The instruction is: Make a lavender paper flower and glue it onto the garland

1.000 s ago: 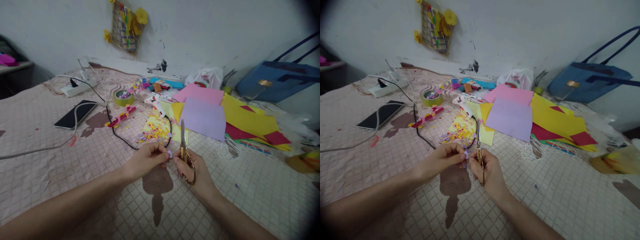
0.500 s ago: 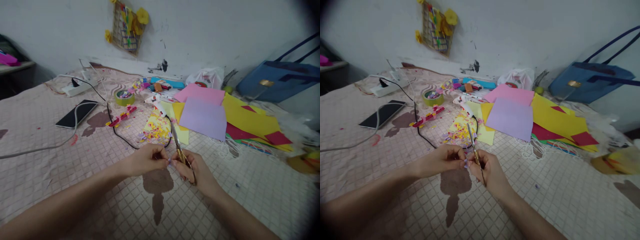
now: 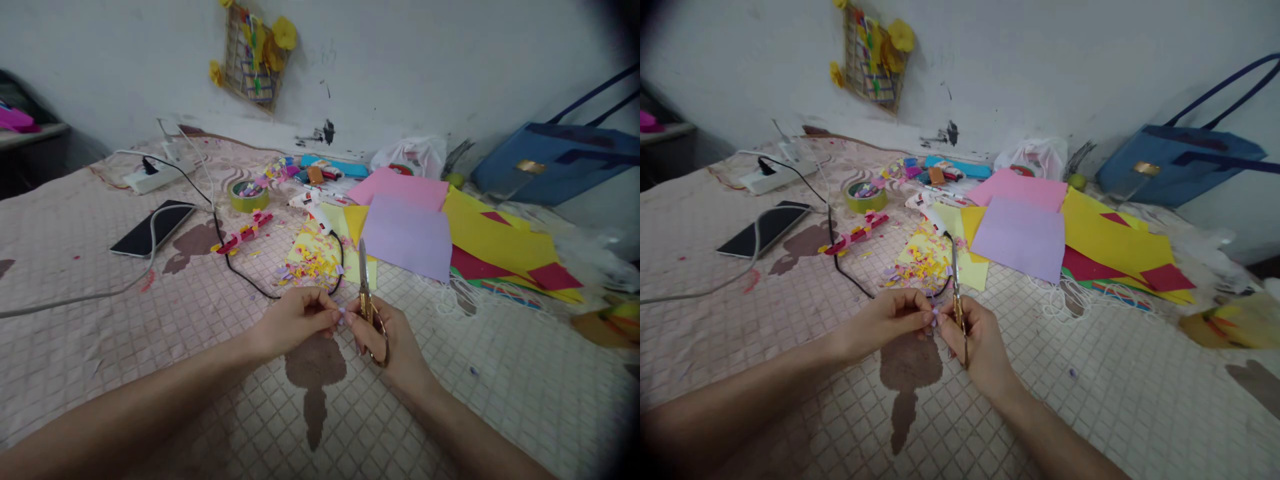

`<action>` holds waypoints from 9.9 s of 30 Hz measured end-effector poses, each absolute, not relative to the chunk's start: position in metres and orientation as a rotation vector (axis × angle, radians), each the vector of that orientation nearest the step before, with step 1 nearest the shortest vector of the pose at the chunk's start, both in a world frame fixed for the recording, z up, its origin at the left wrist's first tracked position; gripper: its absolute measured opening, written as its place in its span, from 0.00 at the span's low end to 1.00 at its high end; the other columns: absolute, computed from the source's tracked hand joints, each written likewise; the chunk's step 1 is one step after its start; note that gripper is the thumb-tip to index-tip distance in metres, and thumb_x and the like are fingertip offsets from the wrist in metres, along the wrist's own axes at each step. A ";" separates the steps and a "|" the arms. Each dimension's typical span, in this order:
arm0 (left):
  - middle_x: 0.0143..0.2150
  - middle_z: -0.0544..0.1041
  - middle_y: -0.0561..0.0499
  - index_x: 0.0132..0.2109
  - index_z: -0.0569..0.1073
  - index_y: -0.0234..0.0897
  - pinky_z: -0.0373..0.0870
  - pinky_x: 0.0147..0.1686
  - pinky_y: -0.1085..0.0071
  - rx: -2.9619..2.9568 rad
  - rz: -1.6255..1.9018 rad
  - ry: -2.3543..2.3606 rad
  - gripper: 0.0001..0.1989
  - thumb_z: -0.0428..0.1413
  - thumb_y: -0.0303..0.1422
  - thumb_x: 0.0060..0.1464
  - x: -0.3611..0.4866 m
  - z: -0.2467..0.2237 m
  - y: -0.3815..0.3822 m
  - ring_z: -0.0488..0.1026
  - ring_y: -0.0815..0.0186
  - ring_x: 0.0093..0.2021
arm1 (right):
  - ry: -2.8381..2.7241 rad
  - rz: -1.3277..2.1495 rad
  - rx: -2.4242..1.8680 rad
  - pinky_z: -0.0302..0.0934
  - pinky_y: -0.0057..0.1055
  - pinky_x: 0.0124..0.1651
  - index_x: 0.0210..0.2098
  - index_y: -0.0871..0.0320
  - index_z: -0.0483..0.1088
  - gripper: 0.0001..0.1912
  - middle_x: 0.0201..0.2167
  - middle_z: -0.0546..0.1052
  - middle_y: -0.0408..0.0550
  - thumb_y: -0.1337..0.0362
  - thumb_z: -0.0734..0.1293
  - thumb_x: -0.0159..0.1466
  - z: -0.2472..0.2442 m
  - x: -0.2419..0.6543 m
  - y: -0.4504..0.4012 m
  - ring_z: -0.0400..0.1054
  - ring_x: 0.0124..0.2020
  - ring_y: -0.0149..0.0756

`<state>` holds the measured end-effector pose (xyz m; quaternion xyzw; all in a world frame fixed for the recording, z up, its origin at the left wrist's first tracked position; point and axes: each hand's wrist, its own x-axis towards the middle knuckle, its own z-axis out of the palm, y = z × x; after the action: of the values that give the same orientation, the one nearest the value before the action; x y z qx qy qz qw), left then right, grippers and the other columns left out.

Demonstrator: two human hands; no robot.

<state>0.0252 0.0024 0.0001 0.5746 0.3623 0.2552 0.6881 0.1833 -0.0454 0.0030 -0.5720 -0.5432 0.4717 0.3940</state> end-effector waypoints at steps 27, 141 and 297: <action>0.28 0.74 0.52 0.29 0.69 0.30 0.65 0.33 0.75 1.016 0.645 0.668 0.08 0.60 0.30 0.46 0.006 0.015 0.026 0.70 0.73 0.29 | -1.644 1.506 -1.379 0.43 0.24 0.18 0.23 0.57 0.60 0.24 0.14 0.55 0.36 0.43 0.57 0.59 0.007 0.204 -0.049 0.48 0.15 0.26; 0.34 0.72 0.48 0.34 0.70 0.34 0.65 0.37 0.69 2.514 0.527 0.958 0.09 0.45 0.29 0.57 0.017 -0.001 0.002 0.68 0.65 0.36 | -1.360 1.242 -1.352 0.47 0.23 0.16 0.22 0.58 0.62 0.18 0.12 0.59 0.35 0.51 0.62 0.59 -0.012 0.201 -0.026 0.52 0.13 0.25; 0.27 0.75 0.51 0.30 0.67 0.32 0.68 0.35 0.72 0.947 0.880 0.819 0.08 0.57 0.31 0.49 0.018 0.010 0.014 0.72 0.71 0.28 | -1.603 1.268 -1.455 0.44 0.25 0.17 0.22 0.56 0.58 0.21 0.13 0.57 0.37 0.46 0.56 0.61 -0.010 0.181 -0.057 0.51 0.15 0.27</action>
<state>0.0176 0.0142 0.0103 0.4285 0.3705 0.3985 0.7213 0.1815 -0.0570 -0.0102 -0.5513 -0.6072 0.4804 0.3109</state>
